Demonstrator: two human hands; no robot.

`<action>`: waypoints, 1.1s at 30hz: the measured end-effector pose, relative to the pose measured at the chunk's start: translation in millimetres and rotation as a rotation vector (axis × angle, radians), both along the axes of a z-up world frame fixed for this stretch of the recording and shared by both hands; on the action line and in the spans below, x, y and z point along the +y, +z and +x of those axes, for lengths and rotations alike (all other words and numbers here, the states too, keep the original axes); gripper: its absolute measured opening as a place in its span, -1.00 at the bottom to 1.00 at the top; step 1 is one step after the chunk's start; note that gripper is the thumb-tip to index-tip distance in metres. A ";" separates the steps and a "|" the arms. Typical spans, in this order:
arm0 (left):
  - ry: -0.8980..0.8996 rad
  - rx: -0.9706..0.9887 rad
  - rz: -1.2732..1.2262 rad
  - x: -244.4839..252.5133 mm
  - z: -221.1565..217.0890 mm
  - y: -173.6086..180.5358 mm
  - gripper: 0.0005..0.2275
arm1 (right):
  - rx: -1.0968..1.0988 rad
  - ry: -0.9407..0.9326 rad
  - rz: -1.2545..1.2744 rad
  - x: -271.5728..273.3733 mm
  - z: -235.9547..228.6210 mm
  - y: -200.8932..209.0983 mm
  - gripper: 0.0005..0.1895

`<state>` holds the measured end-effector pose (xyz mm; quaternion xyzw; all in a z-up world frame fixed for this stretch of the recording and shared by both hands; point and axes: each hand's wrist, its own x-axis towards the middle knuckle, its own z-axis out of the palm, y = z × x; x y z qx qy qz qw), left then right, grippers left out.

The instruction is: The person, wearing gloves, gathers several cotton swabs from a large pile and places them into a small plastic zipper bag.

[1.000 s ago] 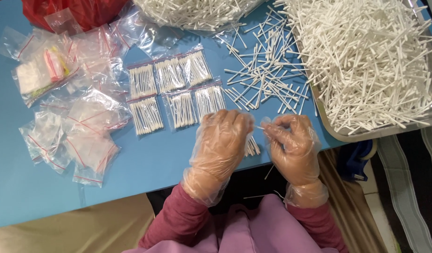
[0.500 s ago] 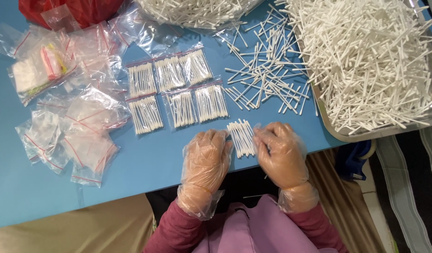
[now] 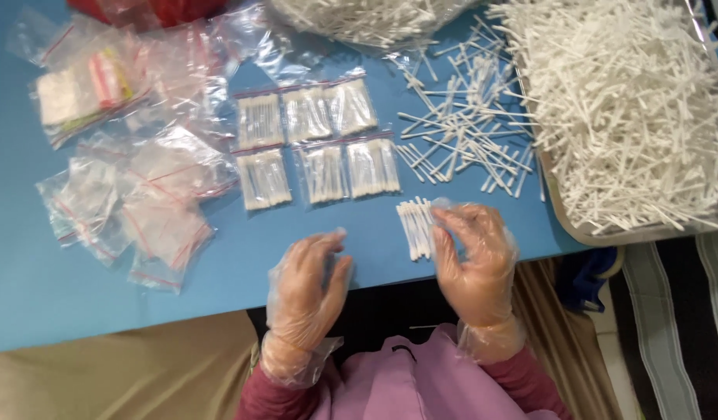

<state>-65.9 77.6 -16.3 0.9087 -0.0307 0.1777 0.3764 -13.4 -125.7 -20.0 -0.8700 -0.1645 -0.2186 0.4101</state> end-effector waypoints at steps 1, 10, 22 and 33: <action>0.015 -0.005 0.000 8.7 -4.9 -4.5 -0.72 | -0.005 0.015 0.000 9.3 -2.4 -0.8 -0.75; 0.517 -0.371 0.118 110.8 -48.1 -33.9 -0.79 | 0.000 0.579 0.073 127.3 -22.6 -25.6 -0.84; 0.809 -0.089 0.333 154.7 -53.0 -30.1 -0.68 | 0.043 0.563 -0.158 225.6 -22.2 -20.1 -0.40; 0.802 -0.017 0.331 156.0 -49.7 -35.5 -0.73 | 0.326 0.664 0.045 237.1 -20.3 -13.2 -0.34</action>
